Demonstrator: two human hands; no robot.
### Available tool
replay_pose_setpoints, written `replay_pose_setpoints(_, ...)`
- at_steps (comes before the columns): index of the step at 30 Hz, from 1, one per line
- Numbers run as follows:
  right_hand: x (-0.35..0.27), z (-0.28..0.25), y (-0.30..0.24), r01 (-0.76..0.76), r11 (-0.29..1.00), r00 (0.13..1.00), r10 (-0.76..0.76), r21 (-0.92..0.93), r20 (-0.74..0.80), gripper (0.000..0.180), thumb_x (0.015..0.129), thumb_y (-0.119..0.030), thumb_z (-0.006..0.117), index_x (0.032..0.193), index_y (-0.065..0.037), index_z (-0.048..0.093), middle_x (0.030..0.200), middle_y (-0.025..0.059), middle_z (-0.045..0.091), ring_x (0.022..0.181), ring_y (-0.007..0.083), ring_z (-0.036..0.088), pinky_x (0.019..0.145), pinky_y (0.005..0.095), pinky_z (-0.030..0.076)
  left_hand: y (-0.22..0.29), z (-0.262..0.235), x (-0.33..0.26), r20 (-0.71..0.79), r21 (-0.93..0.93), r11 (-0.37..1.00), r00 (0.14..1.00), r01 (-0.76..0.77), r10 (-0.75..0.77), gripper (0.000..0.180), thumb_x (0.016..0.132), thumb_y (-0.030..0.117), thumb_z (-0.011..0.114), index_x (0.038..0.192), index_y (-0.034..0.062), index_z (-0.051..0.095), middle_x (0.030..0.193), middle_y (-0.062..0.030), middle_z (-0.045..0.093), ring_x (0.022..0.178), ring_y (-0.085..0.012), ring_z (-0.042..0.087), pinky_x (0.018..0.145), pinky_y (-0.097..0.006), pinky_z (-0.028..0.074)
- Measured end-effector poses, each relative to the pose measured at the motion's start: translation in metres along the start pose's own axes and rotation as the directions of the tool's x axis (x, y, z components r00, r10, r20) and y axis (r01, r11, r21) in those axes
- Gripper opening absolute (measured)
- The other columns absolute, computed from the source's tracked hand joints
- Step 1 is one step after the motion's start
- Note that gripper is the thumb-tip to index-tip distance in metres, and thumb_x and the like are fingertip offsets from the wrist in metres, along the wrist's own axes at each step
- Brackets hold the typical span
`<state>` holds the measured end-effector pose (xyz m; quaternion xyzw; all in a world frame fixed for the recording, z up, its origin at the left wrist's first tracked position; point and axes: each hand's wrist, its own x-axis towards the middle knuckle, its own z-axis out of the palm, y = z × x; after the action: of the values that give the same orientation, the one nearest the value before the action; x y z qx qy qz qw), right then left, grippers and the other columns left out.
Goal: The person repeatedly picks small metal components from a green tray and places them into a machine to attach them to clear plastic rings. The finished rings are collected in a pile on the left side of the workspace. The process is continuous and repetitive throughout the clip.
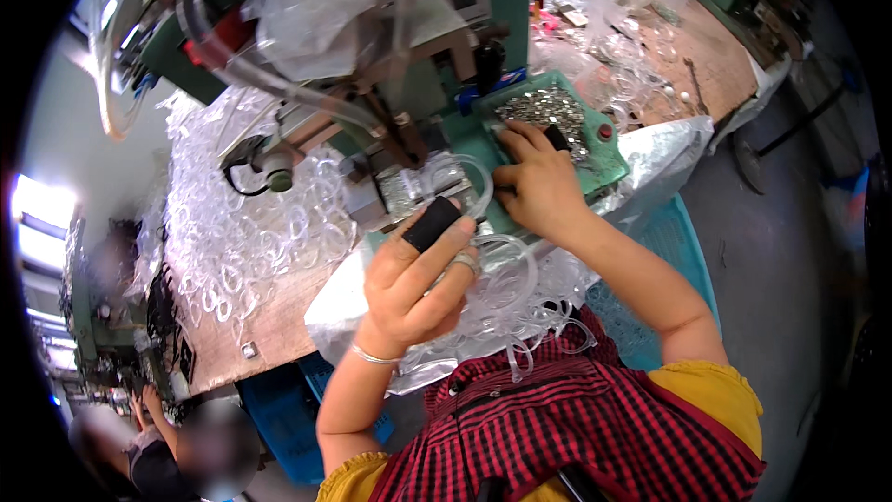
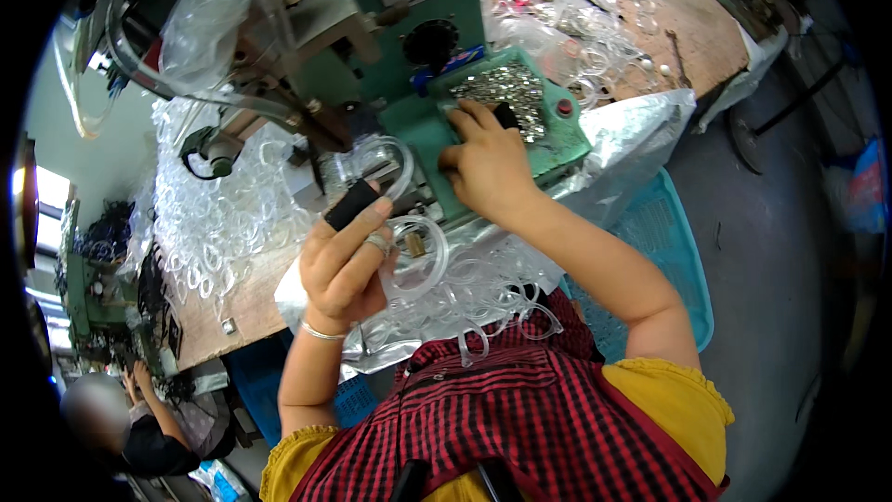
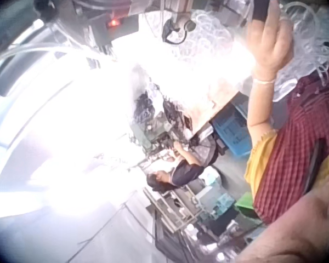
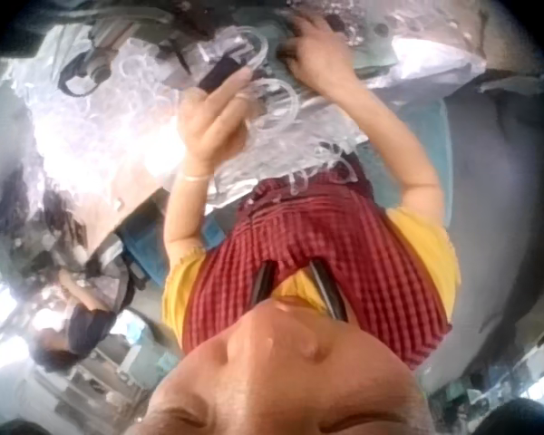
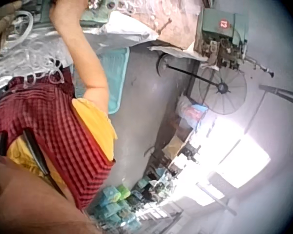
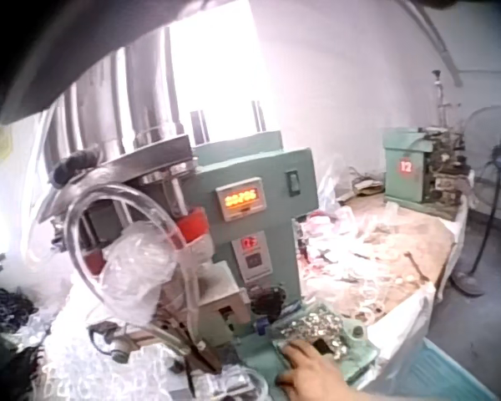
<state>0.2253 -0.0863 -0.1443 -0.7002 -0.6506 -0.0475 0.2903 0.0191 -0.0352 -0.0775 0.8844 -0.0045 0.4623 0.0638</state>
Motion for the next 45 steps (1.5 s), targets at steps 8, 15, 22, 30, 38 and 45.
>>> replay_pose_setpoints(8,-0.003,-0.003,-0.009,0.003,0.972,1.0,-0.005,-0.236,-0.009,0.013,0.072,-0.013,0.064,0.079,-0.004,0.071,0.13,0.0153,0.059,0.135,0.0293,0.044,0.078,0.0421,0.051,0.04,-0.059,-0.094,-0.153,0.538,0.75,0.919,0.385,-0.363,0.027,0.084,0.007,0.069,0.109,0.0044,0.062,0.117,-0.0161,0.067,0.108,-0.0351,0.065,0.098,-0.042,0.048)
replay_pose_setpoints(15,0.006,0.009,-0.007,0.261,0.836,0.965,-0.217,-0.482,0.147,0.017,0.077,-0.015,0.06,0.084,-0.005,0.072,0.126,0.0179,0.062,0.13,0.0289,0.048,0.072,0.0379,0.047,-0.025,-0.16,-0.072,-0.285,0.558,0.575,0.789,0.599,-0.544,0.017,0.088,-0.002,0.063,0.105,-0.0007,0.066,0.114,-0.0128,0.066,0.106,-0.0268,0.062,0.094,-0.037,0.047)
replay_pose_setpoints(22,0.014,-0.035,0.012,-0.175,0.981,0.962,0.188,0.082,-0.2,0.017,0.076,-0.018,0.068,0.087,-0.005,0.069,0.095,0.0128,0.07,0.095,0.025,0.067,0.071,0.0399,0.05,-0.117,-0.092,-0.165,-0.113,0.725,0.336,0.585,0.602,-0.803,0.018,0.082,0.015,0.072,0.099,0.0116,0.072,0.136,-0.0155,0.057,0.123,-0.0399,0.05,0.105,-0.045,0.039)
replay_pose_setpoints(30,-0.054,-0.053,0.048,-0.413,0.73,0.777,0.594,0.546,-0.207,0.017,0.081,-0.004,0.071,0.098,0.0,0.071,0.09,0.0081,0.071,0.083,0.0154,0.067,0.079,0.0283,0.052,-0.109,-0.098,-0.116,-0.478,-0.251,0.542,0.384,0.802,-0.79,0.015,0.098,0.014,0.061,0.104,0.0013,0.068,0.103,-0.007,0.07,0.09,-0.0116,0.064,0.082,-0.027,0.051)
replay_pose_setpoints(38,0.049,-0.068,-0.036,-0.128,0.628,0.954,0.29,0.767,-0.078,0.02,0.077,-0.007,0.07,0.096,0.0,0.07,0.089,0.0087,0.072,0.082,0.0152,0.067,0.079,0.0286,0.052,-0.085,-0.05,-0.08,-0.382,-0.488,0.509,0.351,0.71,-0.855,0.015,0.101,0.016,0.057,0.098,0.0017,0.061,0.085,-0.0049,0.063,0.072,-0.0104,0.061,0.062,-0.025,0.052)
replay_pose_setpoints(45,0.06,-0.047,-0.055,-0.08,0.512,0.965,0.253,0.856,-0.061,0.027,0.075,-0.009,0.067,0.1,0.001,0.065,0.087,0.0103,0.07,0.082,0.0203,0.067,0.08,0.0315,0.051,-0.058,-0.032,-0.105,-0.466,-0.594,0.451,0.172,0.667,-0.868,0.008,0.099,0.012,0.057,0.101,0.0043,0.057,0.094,-0.0077,0.062,0.079,-0.012,0.061,0.068,-0.028,0.054)
